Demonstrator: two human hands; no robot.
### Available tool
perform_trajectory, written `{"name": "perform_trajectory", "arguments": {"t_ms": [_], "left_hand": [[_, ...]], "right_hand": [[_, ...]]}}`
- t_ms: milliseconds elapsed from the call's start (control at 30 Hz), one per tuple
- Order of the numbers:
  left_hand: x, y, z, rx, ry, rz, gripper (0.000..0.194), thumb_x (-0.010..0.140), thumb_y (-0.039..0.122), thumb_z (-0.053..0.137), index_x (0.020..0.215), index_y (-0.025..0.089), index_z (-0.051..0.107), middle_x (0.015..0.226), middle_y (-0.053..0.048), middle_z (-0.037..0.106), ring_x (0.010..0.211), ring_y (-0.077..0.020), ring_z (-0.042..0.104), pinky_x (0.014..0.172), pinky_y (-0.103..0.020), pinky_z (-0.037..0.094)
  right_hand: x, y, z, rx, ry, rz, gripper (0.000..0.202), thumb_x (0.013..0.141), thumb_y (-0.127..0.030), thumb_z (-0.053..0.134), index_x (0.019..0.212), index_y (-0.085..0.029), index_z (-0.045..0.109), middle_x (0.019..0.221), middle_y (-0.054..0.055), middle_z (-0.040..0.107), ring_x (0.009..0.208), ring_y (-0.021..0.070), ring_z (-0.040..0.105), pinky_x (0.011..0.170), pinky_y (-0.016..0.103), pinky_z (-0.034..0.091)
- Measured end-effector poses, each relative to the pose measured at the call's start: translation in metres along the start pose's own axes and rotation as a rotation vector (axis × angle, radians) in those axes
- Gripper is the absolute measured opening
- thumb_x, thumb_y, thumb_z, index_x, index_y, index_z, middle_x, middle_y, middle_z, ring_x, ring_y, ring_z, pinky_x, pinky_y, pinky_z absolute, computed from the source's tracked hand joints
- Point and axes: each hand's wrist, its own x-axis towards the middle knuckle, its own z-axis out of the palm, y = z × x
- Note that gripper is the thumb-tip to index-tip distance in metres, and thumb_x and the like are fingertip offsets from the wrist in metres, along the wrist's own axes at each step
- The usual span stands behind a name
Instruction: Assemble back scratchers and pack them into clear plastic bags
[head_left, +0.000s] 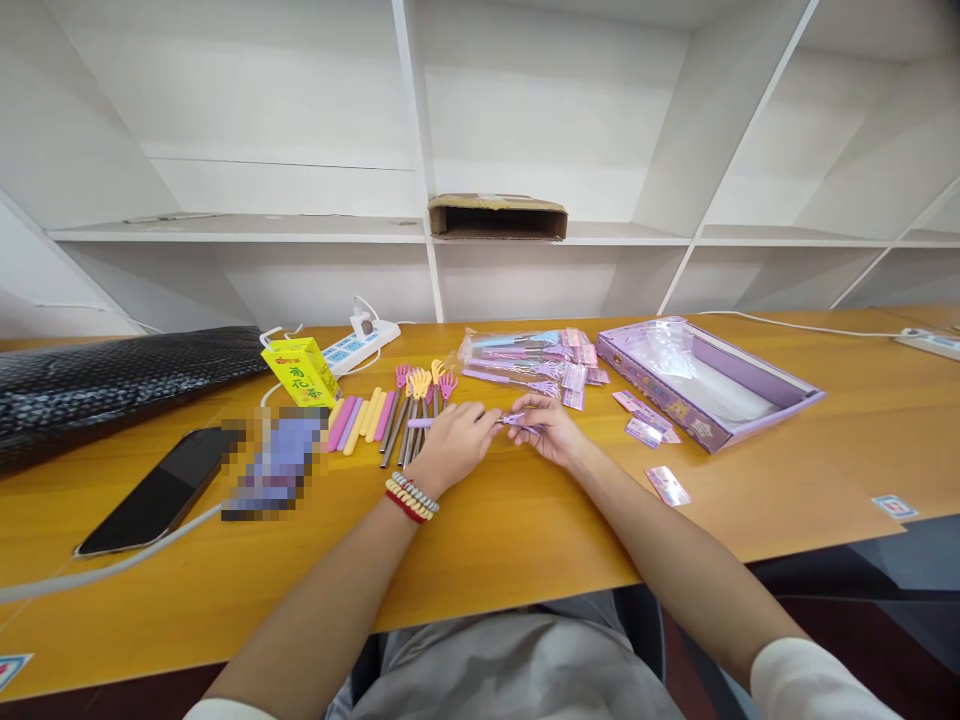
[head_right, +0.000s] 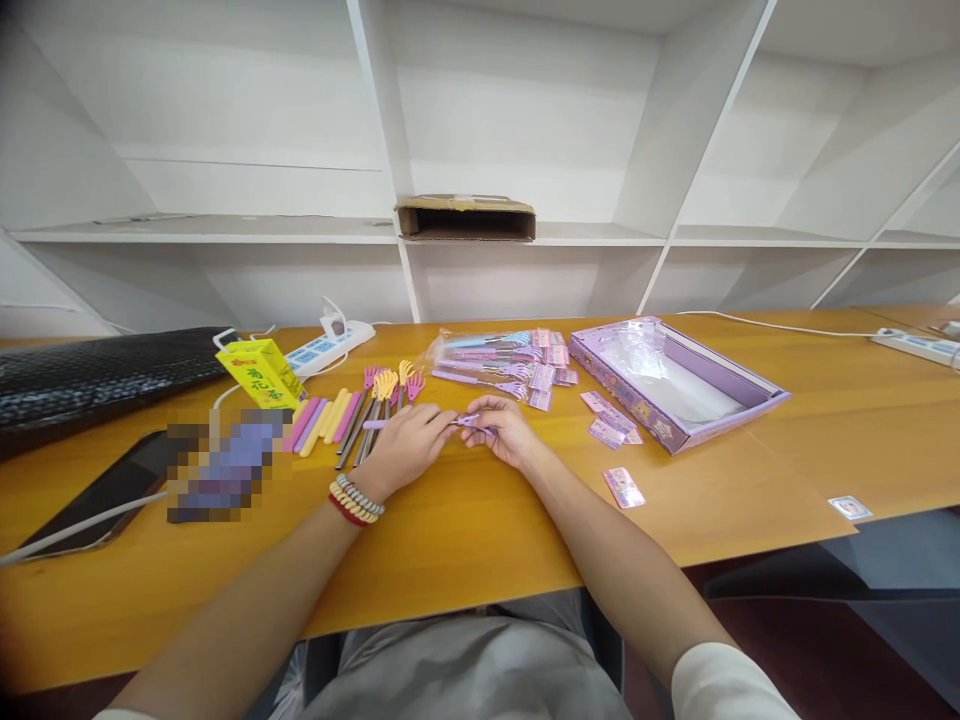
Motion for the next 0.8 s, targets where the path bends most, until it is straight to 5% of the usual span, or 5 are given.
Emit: {"name": "perform_trajectory", "arguments": {"t_ms": [133,367,600,800], "left_hand": [[0.001,-0.001,0.000,0.040,-0.007,-0.030,0.023,0.091,0.026,0.036,0.085,0.019,0.058,0.075,-0.004,0.056,0.073,-0.0181,0.052,0.065,-0.032,0.033],[0.007,-0.020,-0.005,0.042,0.046,-0.087,0.019,0.087,0.021,0.042,0.081,0.019,0.060,0.073,-0.005,0.057,0.073,-0.0188,0.054,0.066,-0.033,0.033],[-0.014,-0.081,-0.017,0.157,0.163,-0.234,0.021,0.080,0.014,0.045,0.090,0.019,0.062,0.085,-0.006,0.063,0.084,-0.0226,0.053,0.074,-0.036,0.034],[-0.032,-0.115,-0.017,0.133,0.243,-0.294,0.026,0.081,0.014,0.042,0.094,0.021,0.064,0.083,-0.005,0.064,0.084,-0.0224,0.053,0.078,-0.037,0.035]], "right_hand": [[0.000,0.002,0.004,-0.074,-0.011,-0.055,0.023,0.060,-0.018,0.073,0.077,-0.014,0.057,0.064,0.003,0.066,0.056,0.0165,0.065,0.049,0.026,0.055],[0.008,-0.010,0.000,-0.336,0.187,-0.230,0.029,0.061,-0.032,0.073,0.078,-0.013,0.060,0.046,0.000,0.059,0.035,0.0123,0.053,0.032,0.021,0.042],[-0.003,-0.076,-0.064,-0.099,0.760,-0.646,0.029,0.054,-0.020,0.072,0.078,-0.014,0.058,0.047,-0.008,0.050,0.033,0.0036,0.040,0.028,0.014,0.026],[-0.031,-0.119,-0.105,0.130,1.119,-0.826,0.015,0.067,-0.014,0.061,0.074,-0.016,0.048,0.053,-0.010,0.042,0.035,0.0005,0.034,0.030,0.012,0.022]]}}
